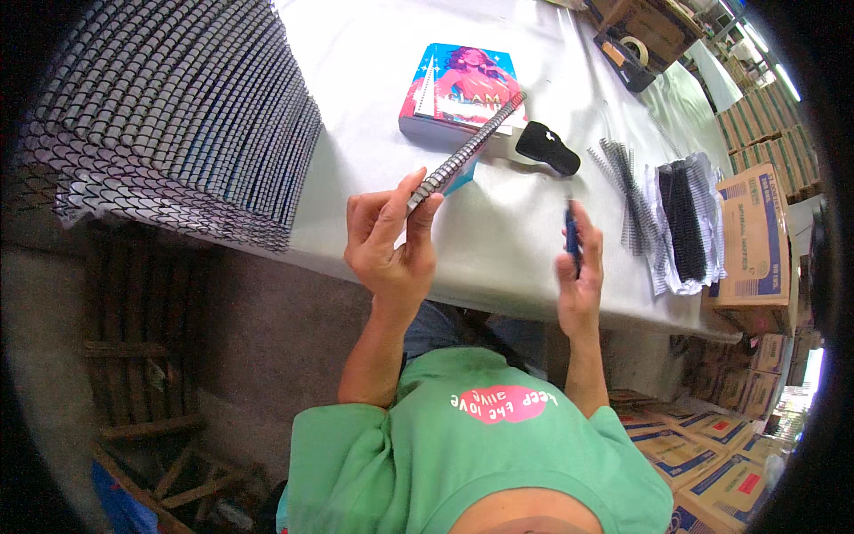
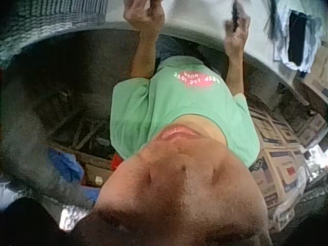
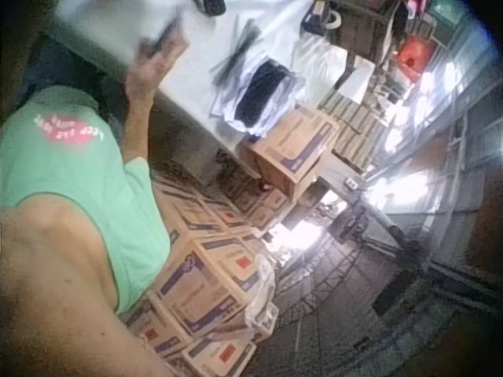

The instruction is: The person takes a notebook from a stack, inserts a plastic spiral spine through the pre-punched holes by hand, and trims the excess with pliers. They then use a handheld tool to crimp the ends of the spine before placing the finished notebook onto a new stack.

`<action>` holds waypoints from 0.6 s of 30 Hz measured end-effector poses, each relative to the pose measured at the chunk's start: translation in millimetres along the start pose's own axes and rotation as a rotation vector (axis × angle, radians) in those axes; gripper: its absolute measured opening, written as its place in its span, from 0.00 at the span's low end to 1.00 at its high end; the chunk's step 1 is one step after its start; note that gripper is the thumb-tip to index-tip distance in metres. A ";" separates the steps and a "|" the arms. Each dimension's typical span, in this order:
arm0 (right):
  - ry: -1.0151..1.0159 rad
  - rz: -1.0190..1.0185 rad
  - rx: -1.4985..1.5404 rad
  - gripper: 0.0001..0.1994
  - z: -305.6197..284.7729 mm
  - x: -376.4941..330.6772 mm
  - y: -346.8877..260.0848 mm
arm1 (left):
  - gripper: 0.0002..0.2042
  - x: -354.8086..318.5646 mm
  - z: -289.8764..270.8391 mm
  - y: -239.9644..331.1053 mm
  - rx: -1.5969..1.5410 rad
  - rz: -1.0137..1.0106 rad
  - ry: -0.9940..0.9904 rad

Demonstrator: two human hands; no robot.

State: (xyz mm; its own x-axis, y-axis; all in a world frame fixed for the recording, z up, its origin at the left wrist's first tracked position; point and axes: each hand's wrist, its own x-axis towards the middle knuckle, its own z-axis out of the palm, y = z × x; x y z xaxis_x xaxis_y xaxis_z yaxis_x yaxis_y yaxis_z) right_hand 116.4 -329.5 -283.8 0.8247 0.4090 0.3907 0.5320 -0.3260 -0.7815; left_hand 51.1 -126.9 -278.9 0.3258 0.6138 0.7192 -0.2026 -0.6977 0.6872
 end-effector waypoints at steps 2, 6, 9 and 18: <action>-0.125 -0.222 -0.208 0.23 1.3 13.9 -55.0 | 0.13 -0.9 -0.4 0.4 0.015 0.032 0.021; -0.191 -0.335 -0.255 0.23 5.9 27.0 -85.0 | 0.16 0.6 1.0 8.3 0.076 0.088 0.003; -0.232 -0.314 -0.224 0.22 5.7 29.9 -88.9 | 0.16 3.5 1.1 10.4 0.112 0.181 0.018; -0.824 0.660 1.185 0.23 0.2 23.7 -65.4 | 0.14 -3.5 9.4 2.7 0.152 0.341 0.095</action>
State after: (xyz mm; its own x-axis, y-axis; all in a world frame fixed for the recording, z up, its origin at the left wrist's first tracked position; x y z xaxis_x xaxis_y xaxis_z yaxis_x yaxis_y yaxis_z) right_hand 101.1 -298.3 -223.5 0.3049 0.9294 -0.2078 -0.6321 0.0343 -0.7741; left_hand 58.1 -134.3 -280.5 0.1750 0.3634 0.9150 -0.1432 -0.9101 0.3889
